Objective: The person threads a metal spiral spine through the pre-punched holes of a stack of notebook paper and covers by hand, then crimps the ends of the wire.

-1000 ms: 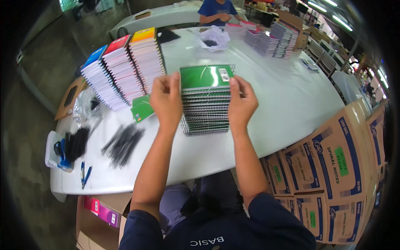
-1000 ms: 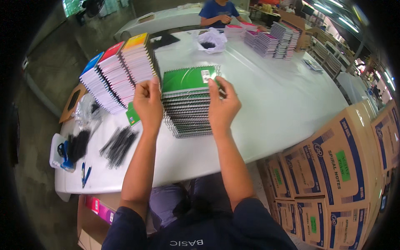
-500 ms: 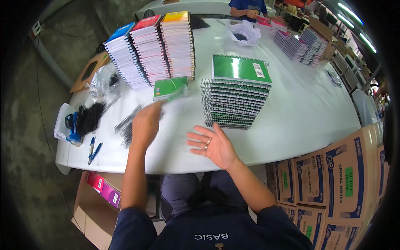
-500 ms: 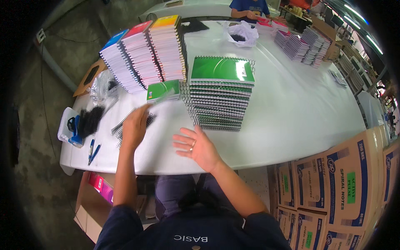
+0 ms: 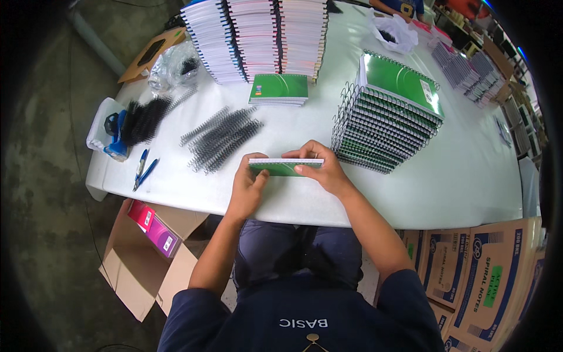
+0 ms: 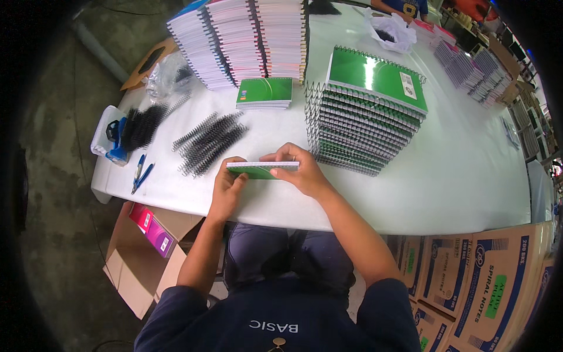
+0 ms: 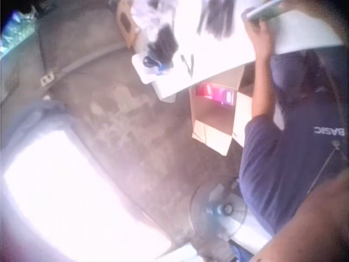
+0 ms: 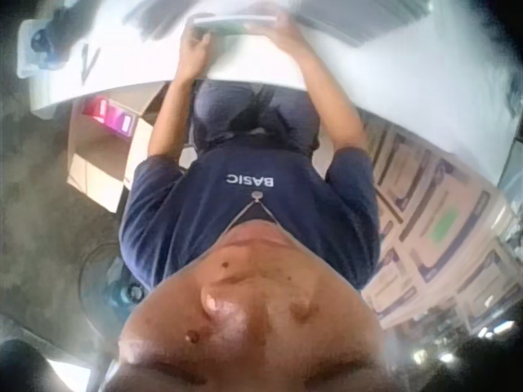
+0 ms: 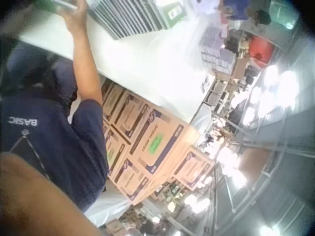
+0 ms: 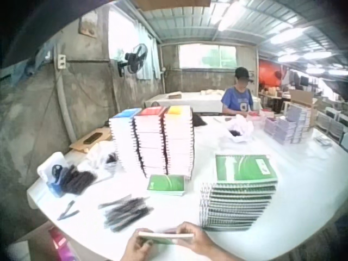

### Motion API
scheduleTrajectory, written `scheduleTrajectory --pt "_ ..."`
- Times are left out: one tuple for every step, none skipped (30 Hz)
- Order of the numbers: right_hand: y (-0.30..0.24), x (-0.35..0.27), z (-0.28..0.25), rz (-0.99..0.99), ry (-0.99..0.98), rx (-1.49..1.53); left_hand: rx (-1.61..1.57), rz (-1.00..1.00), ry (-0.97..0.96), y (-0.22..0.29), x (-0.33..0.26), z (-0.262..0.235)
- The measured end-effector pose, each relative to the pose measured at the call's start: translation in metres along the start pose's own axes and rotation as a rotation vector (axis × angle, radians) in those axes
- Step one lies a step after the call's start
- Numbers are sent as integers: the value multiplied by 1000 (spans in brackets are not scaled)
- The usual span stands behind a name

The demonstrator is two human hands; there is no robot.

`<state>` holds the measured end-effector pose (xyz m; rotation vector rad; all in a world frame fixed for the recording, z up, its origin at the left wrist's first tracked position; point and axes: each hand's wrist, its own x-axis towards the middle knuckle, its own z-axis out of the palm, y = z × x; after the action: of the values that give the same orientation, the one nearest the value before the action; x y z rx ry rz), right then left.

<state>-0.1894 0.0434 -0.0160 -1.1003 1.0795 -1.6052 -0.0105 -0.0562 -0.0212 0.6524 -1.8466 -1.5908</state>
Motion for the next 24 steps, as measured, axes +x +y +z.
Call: scheduleTrajectory --pt "3 -2 -3 8 -25 -59 33 9 17 3 -2 7" --pt "6 -5 -7 15 -51 -117 68 18 35 4 -3 10" --pt "9 -9 -8 22 -74 -168 343 114 9 2 -4 5" --pt "7 -9 -6 30 -58 -200 621 217 -15 1 1 -6" --pt "4 -10 -3 38 -42 -231 898 321 -43 0 6 -15" --pt "2 -10 -4 46 -26 -263 1100 279 2 14 15 -16" --pt "2 -7 -3 16 -37 -275 1136 281 86 16 25 -27" --pt "3 -4 -3 -13 -47 -286 1208 279 179 13 36 -35" --pt "3 0 -4 -45 -56 -302 1276 281 275 13 47 -40" --pt "0 2 -4 -43 -44 -292 1285 242 244 13 53 -44" --pt "0 2 -3 -42 -40 -294 1294 204 213 14 57 -48" --pt "0 0 -4 -37 -31 -300 1296 167 177 16 61 -48" --pt "0 -1 -6 -33 -22 -305 1238 157 194 19 66 -51" --pt "0 -1 -8 -42 -15 -309 1180 146 209 23 70 -56" --pt "0 -2 -11 -48 -6 -313 1120 134 222 28 72 -59" --pt "1 -3 -13 -53 3 -316 1128 61 262 32 75 -60" --pt "2 -3 -14 -57 7 -314 1131 25 232 34 78 -58" --pt "1 -2 -14 -65 6 -311 1137 -10 209 37 80 -58" --pt "1 -2 -14 -72 4 -307 1141 -46 187 38 81 -57" --pt "2 -3 -14 -71 7 -310 1164 145 163 30 77 -54" --pt "3 -3 -14 -73 7 -314 1180 163 156 24 76 -50" --pt "3 -2 -13 -74 6 -317 1197 181 148 20 74 -47" --pt "2 -1 -11 -78 2 -309 1214 199 140 17 73 -48" --pt "2 -2 -12 -76 6 -306 1117 72 105 21 77 -47"
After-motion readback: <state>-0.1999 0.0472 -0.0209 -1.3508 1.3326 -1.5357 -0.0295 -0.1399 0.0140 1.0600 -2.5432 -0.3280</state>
